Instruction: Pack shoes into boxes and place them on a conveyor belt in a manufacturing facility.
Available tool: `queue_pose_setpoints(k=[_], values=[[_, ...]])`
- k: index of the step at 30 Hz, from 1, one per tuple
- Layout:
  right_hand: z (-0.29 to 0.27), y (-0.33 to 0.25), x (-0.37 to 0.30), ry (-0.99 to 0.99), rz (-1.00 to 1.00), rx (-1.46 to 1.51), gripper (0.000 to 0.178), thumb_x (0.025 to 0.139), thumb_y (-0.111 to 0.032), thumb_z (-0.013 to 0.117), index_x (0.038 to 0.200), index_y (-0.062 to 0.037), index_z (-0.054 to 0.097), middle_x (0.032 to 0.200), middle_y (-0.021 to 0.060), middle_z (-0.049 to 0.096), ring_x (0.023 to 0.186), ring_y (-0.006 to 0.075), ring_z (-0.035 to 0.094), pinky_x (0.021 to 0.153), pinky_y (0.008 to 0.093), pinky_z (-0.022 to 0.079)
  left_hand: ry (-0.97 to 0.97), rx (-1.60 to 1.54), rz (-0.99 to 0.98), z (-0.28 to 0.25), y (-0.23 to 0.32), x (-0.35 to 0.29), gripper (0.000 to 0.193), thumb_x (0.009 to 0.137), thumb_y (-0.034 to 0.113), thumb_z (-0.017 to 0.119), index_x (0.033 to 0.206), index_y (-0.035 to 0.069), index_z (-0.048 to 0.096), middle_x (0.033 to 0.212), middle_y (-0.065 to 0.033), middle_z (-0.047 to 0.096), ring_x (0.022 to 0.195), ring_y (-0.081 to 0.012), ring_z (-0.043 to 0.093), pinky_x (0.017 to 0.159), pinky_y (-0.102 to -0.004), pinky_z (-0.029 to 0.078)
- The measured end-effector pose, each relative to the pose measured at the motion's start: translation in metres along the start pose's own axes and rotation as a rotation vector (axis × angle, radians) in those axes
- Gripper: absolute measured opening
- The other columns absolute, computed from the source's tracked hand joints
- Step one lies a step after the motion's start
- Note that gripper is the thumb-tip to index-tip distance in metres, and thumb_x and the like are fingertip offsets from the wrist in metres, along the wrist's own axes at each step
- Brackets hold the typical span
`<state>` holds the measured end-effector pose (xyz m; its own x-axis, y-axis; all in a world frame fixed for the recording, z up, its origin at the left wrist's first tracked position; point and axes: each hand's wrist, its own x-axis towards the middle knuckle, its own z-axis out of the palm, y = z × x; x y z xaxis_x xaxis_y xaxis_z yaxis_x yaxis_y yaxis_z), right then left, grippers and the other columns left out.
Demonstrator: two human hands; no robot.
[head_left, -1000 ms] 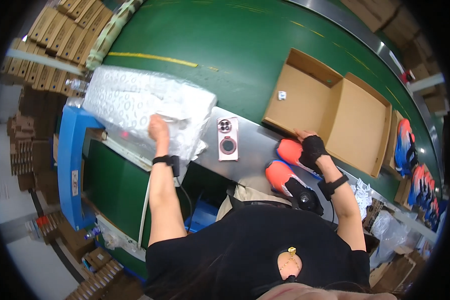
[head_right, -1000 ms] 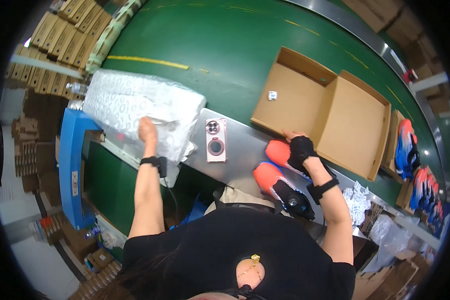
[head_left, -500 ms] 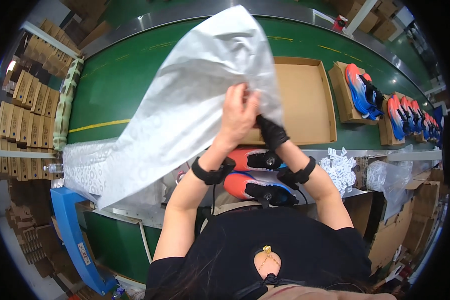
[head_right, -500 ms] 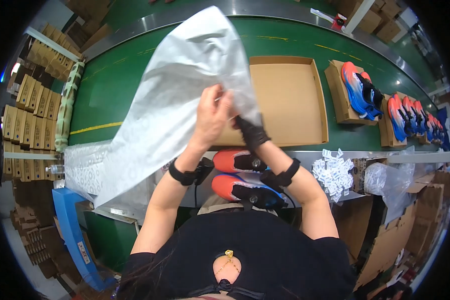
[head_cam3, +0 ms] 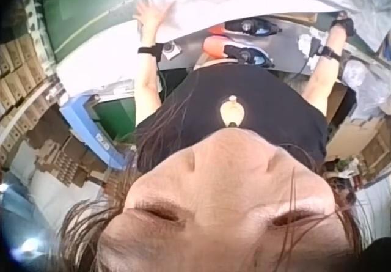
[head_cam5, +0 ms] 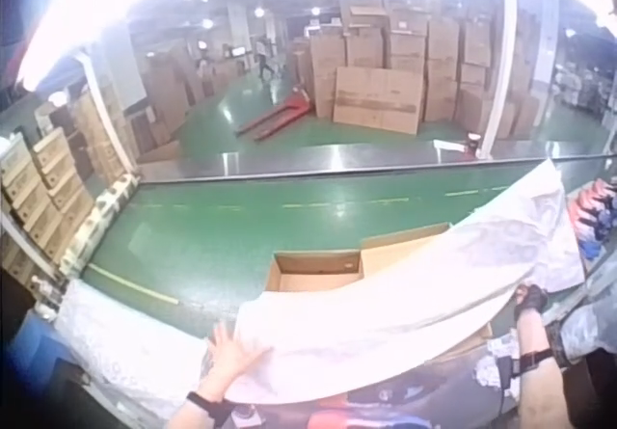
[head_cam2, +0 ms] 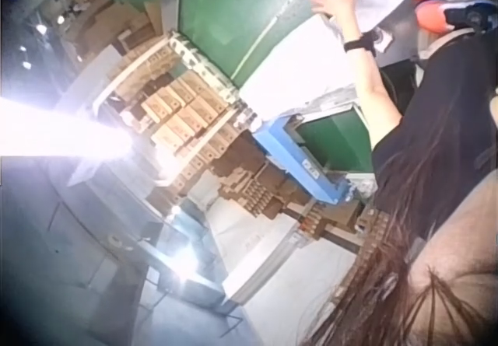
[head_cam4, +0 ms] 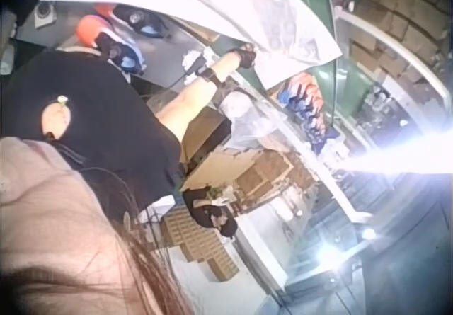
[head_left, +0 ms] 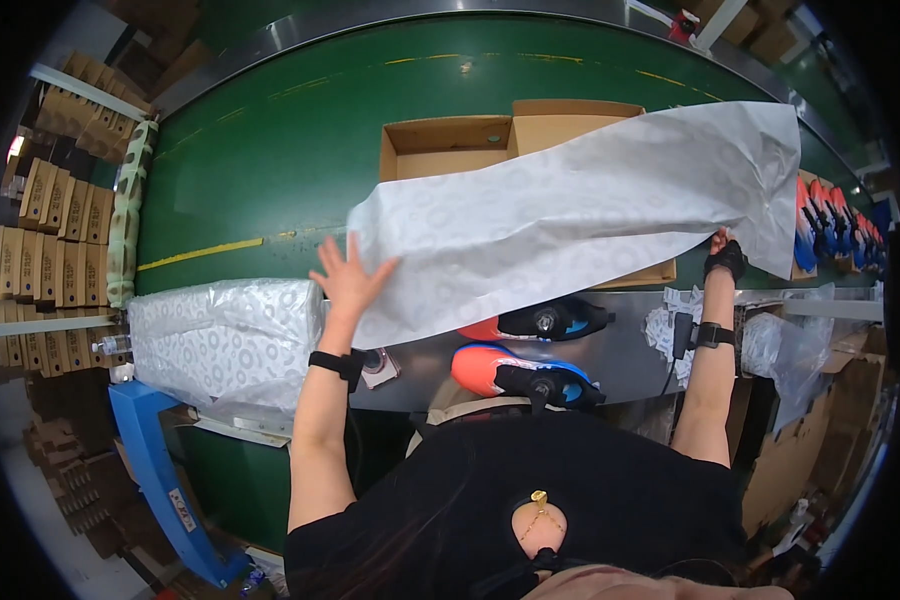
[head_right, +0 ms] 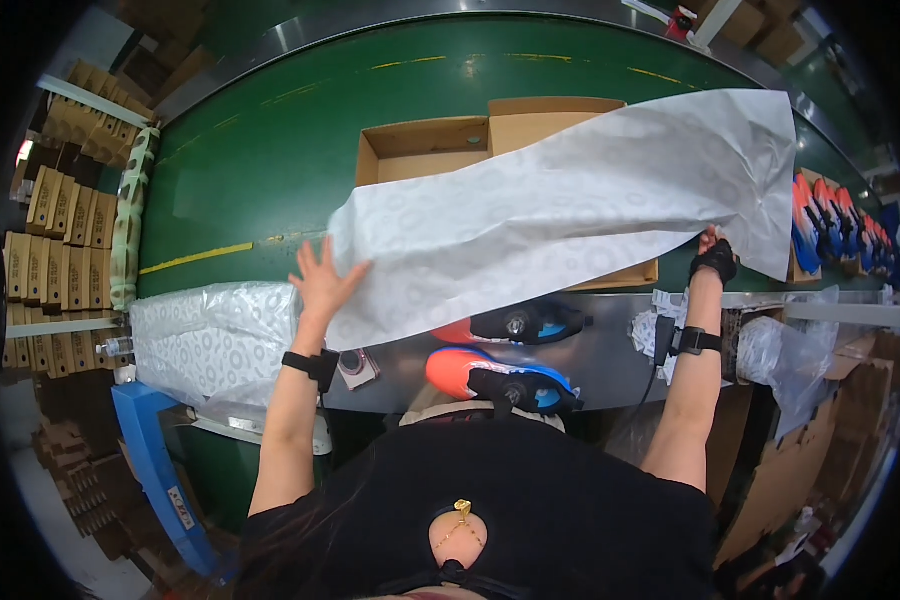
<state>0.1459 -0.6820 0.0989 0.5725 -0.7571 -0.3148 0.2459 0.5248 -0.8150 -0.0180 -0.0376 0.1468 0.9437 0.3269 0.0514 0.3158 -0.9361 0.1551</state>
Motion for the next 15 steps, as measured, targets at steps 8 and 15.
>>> queue_pose_setpoints(k=[8, 15], values=[[-0.047, 0.011, -0.214, -0.898, -0.773, -1.071, 0.014, 0.072, -0.013, 0.056, 0.082, -0.0035, 0.052, 0.076, 0.0089, 0.052, 0.068, 0.02, 0.05, 0.062, 0.0305, 0.041, -0.595, -1.286, -0.695, 0.08, -0.054, 0.008, 0.076, 0.064, 0.045, 0.07, 0.106, -0.014, 0.047, 0.107, -0.0204, 0.052, 0.093, -0.0249, 0.053, 0.079, -0.0301, 0.042], [-0.09, 0.008, -0.377, -1.913, -0.823, -1.753, 0.02, 0.073, -0.022, 0.051, 0.087, -0.0126, 0.061, 0.089, 0.0087, 0.059, 0.084, 0.0225, 0.055, 0.084, 0.0464, 0.034, -0.414, -1.2, -0.362, 0.05, 0.021, 0.019, 0.062, 0.071, 0.042, 0.065, 0.1, -0.011, 0.051, 0.096, -0.0145, 0.057, 0.084, -0.0188, 0.054, 0.073, -0.0284, 0.043]])
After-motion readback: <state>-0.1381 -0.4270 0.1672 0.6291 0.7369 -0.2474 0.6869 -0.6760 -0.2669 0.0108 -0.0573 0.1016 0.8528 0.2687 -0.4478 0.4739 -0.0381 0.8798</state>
